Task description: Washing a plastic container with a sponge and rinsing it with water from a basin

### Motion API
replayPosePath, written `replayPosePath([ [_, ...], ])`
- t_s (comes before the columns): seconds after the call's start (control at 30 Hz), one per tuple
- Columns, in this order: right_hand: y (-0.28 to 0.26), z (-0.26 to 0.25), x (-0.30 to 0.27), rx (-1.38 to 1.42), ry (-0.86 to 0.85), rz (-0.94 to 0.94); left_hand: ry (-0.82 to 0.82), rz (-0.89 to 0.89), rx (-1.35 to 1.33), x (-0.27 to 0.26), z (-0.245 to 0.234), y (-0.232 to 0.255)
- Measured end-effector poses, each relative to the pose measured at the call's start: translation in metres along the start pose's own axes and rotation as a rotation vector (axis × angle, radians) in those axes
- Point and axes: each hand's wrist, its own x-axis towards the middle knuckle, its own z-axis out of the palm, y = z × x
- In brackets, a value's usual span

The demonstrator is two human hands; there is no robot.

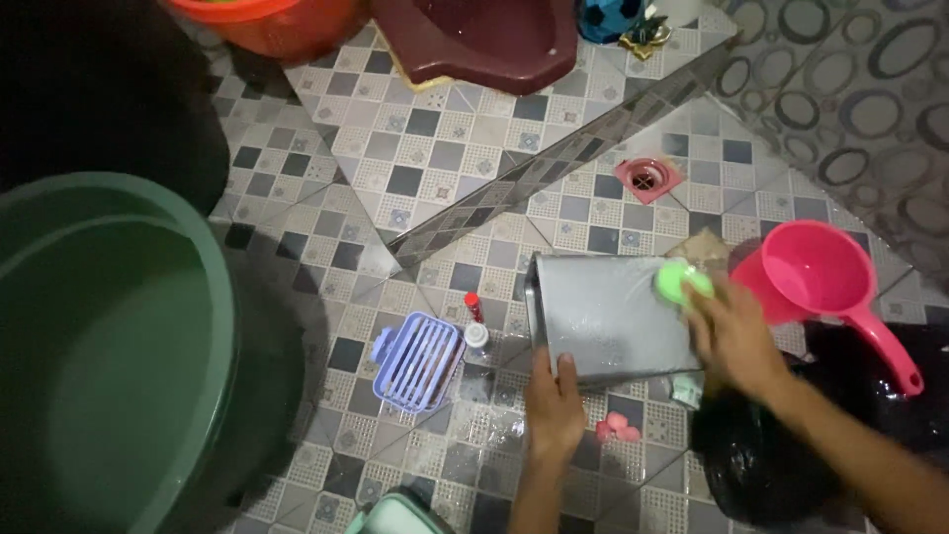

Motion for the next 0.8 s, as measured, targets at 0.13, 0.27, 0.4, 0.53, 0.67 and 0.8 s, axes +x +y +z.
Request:
replayPosePath([
  [0.13, 0.015, 0.008, 0.065, 0.022, 0.21, 0.074, 0.039, 0.195, -0.186, 0.011, 0.007, -0.004],
  [0.27, -0.028, -0.01, 0.02, 0.017, -0.001, 0.194, 0.143, 0.223, -0.127, 0.015, 0.015, -0.013],
  [0.4, -0.038, -0.029, -0.02, 0.092, 0.002, 0.059, 0.121, 0.081, 0.002, 0.008, 0.016, -0.024],
  [0.53, -0.004, -0.004, 0.036, 0.045, 0.067, 0.112, 0.046, 0.037, -0.04, 0.001, 0.001, 0.004],
  [0.67, -0.052, 0.063, 0.068, 0.008, -0.066, 0.091, 0.095, 0.299, -0.154, 0.012, 0.014, -0.028],
  [0.8, -0.114, -0.001, 0.066, 0.281, 0.019, -0.131, 0.106, 0.167, 0.059, 0.01, 0.016, -0.029],
])
